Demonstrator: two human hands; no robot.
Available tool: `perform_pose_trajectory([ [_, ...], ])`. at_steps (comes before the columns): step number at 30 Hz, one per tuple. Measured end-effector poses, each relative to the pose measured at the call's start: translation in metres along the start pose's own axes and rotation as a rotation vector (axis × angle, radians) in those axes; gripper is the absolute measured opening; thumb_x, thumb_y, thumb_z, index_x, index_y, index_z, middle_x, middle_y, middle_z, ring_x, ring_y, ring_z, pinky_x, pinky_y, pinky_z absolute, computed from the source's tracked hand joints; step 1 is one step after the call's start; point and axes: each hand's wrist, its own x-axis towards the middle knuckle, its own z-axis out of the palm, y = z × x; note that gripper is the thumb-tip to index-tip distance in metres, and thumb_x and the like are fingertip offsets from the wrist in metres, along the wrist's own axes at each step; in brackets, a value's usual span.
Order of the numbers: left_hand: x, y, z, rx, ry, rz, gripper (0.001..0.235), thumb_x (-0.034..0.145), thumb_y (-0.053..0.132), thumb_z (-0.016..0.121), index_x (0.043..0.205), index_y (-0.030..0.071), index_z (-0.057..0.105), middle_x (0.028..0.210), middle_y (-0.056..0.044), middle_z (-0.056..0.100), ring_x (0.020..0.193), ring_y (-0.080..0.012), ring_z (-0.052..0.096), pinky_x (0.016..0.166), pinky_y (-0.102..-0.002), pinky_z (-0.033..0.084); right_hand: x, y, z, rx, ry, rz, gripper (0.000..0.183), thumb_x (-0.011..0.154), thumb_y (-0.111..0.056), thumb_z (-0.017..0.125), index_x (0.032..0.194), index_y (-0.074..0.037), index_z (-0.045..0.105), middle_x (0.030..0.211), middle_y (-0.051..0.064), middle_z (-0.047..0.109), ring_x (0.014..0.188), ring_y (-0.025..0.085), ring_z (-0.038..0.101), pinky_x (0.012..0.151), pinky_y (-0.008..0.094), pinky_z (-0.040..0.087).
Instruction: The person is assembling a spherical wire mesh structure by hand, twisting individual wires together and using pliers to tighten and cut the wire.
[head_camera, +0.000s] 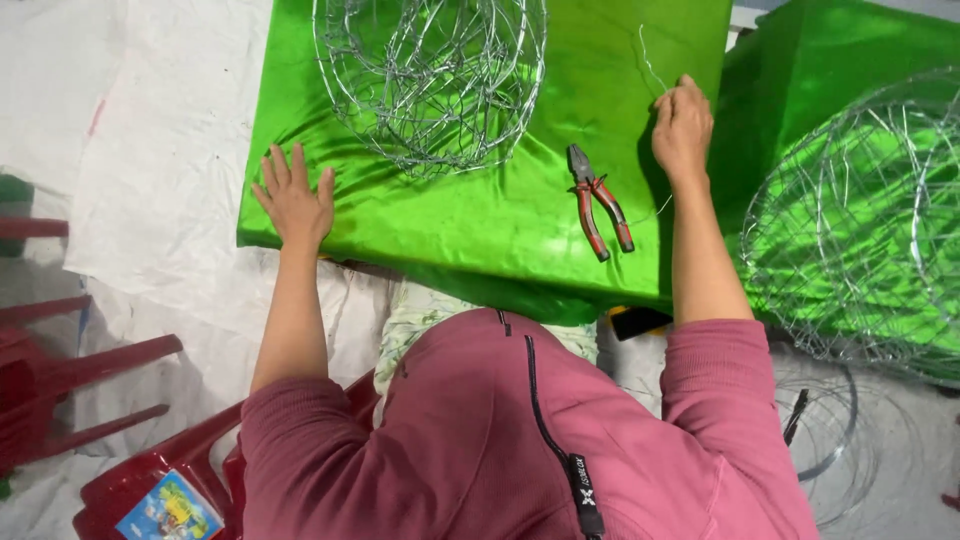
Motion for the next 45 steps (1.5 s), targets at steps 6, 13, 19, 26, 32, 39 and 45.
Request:
perform_pose_trajectory([
  [6, -0.003, -0.012, 0.002, -0.036, 0.067, 0.053, 0.073, 0.107, 0.061, 0.037, 0.163, 0.014, 0.036, 0.169, -0.020, 0.021, 0.155, -0.0420, 0.017, 0.120, -0.069, 0.008, -0.010, -0.028, -0.010, -0.050, -0.046, 0.083, 0.017, 0.112, -0.006, 0.045, 0.106, -0.003, 0.061, 0.157, 0.031, 0.042, 0.147, 0.049, 0.036, 0.120, 0.065, 0.019],
  [13, 0.005, -0.027, 0.004, -0.149, -0.001, 0.068, 0.083, 0.104, 0.067, 0.033, 0.164, 0.011, 0.027, 0.170, -0.020, 0.015, 0.156, -0.0418, 0.009, 0.119, -0.070, 0.003, -0.044, -0.057, -0.079, 0.582, 0.011, 0.372, 0.017, 0.119, -0.019, 0.041, 0.110, -0.014, 0.055, 0.097, 0.003, 0.074, 0.060, 0.007, 0.061, 0.046, 0.020, 0.040],
  [19, 0.003, 0.052, -0.023, -0.613, 0.402, 0.525, 0.055, 0.110, 0.039, 0.057, 0.149, 0.003, 0.043, 0.149, -0.019, 0.055, 0.138, -0.0333, 0.055, 0.118, -0.049, 0.049, -0.120, -0.128, -0.112, 0.909, 0.319, 0.364, 0.016, 0.118, -0.029, 0.048, 0.112, -0.014, 0.050, 0.094, 0.015, 0.071, 0.052, 0.013, 0.055, 0.042, 0.020, 0.030],
  [26, -0.130, 0.179, -0.051, -0.971, -0.083, 1.071, 0.052, 0.098, 0.039, 0.072, 0.136, 0.006, 0.060, 0.144, -0.019, 0.059, 0.137, -0.0382, 0.058, 0.121, -0.056, 0.047, -0.176, -0.283, -0.060, 0.993, 0.275, 0.219, 0.017, 0.115, -0.027, 0.039, 0.113, -0.010, 0.043, 0.102, 0.028, 0.070, 0.090, 0.037, 0.072, 0.082, 0.042, 0.062],
  [32, -0.145, 0.215, -0.054, -1.096, -0.619, 0.875, 0.063, 0.106, 0.043, 0.055, 0.157, 0.013, 0.031, 0.162, -0.018, 0.041, 0.141, -0.0347, 0.055, 0.108, -0.051, 0.058, -0.183, -0.301, -0.047, 0.911, 0.217, 0.003, 0.020, 0.114, -0.029, 0.040, 0.112, -0.010, 0.047, 0.128, 0.029, 0.063, 0.132, 0.039, 0.061, 0.115, 0.048, 0.045],
  [39, -0.122, 0.280, -0.055, -1.394, -0.541, 0.854, 0.036, 0.115, 0.024, 0.048, 0.148, 0.010, 0.048, 0.146, -0.014, 0.060, 0.136, -0.0251, 0.063, 0.116, -0.035, 0.057, -0.213, -0.272, -0.021, 0.779, 0.203, 0.162, 0.022, 0.112, -0.027, 0.045, 0.110, -0.007, 0.055, 0.088, 0.002, 0.057, 0.077, 0.011, 0.054, 0.072, 0.028, 0.048],
  [45, -0.109, 0.294, -0.051, -1.430, -0.550, 0.787, 0.026, 0.112, 0.020, 0.050, 0.133, 0.010, 0.062, 0.091, -0.004, 0.065, 0.072, -0.0087, 0.061, 0.065, -0.022, 0.058, -0.209, -0.256, -0.029, 0.735, 0.068, 0.033, 0.043, 0.112, -0.036, 0.040, 0.119, 0.003, 0.058, 0.093, 0.013, 0.065, 0.081, 0.022, 0.062, 0.077, 0.036, 0.053],
])
